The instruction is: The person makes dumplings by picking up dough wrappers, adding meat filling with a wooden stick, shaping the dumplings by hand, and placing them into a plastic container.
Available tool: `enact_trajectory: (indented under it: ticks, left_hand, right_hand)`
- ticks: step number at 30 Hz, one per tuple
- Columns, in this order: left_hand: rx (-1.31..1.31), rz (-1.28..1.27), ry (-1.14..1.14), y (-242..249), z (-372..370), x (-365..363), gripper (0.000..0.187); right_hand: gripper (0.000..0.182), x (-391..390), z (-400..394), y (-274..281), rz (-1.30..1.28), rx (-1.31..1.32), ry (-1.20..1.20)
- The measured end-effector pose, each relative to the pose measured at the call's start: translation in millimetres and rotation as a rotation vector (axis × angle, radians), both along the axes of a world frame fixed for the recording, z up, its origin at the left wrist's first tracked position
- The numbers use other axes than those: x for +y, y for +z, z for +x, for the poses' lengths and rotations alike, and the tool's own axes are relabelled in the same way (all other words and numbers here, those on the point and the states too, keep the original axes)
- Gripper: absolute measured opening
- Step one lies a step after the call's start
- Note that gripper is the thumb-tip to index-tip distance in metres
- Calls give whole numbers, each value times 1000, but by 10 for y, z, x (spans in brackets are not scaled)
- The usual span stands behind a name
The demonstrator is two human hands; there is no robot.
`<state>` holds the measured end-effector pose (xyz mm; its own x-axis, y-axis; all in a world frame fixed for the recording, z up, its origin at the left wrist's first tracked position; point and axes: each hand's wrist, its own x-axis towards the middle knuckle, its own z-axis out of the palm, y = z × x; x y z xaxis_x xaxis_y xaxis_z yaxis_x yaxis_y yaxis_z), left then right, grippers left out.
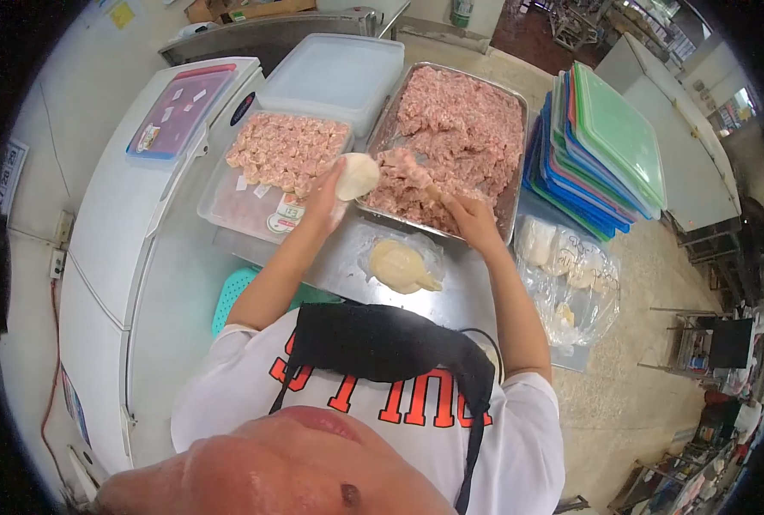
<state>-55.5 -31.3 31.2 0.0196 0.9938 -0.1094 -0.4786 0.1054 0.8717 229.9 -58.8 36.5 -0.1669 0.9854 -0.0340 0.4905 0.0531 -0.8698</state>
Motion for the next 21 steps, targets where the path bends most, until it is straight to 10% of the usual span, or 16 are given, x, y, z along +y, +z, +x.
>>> enact_trajectory:
  ticks: [8, 12, 16, 19, 21]
  left_hand:
    - [-821, -16, -256, 462, 824, 77, 57]
    - [-808, -12, -313, 109, 667, 350, 66]
    - [-748, -267, 99, -3, 637, 439, 64]
    - [-958, -174, -283, -247, 644, 448, 64]
    - [-848, -238, -155, -30, 720, 316, 64]
  right_hand:
    - [31, -121, -228, 70, 28, 134, -109]
    - [27, -271, -63, 230, 335, -254, 28]
    - [23, -527, -83, 788, 273, -742, 10]
    - [24, -510, -180, 614, 406, -585, 34]
    - [23, -414, -99, 525, 375, -660, 81]
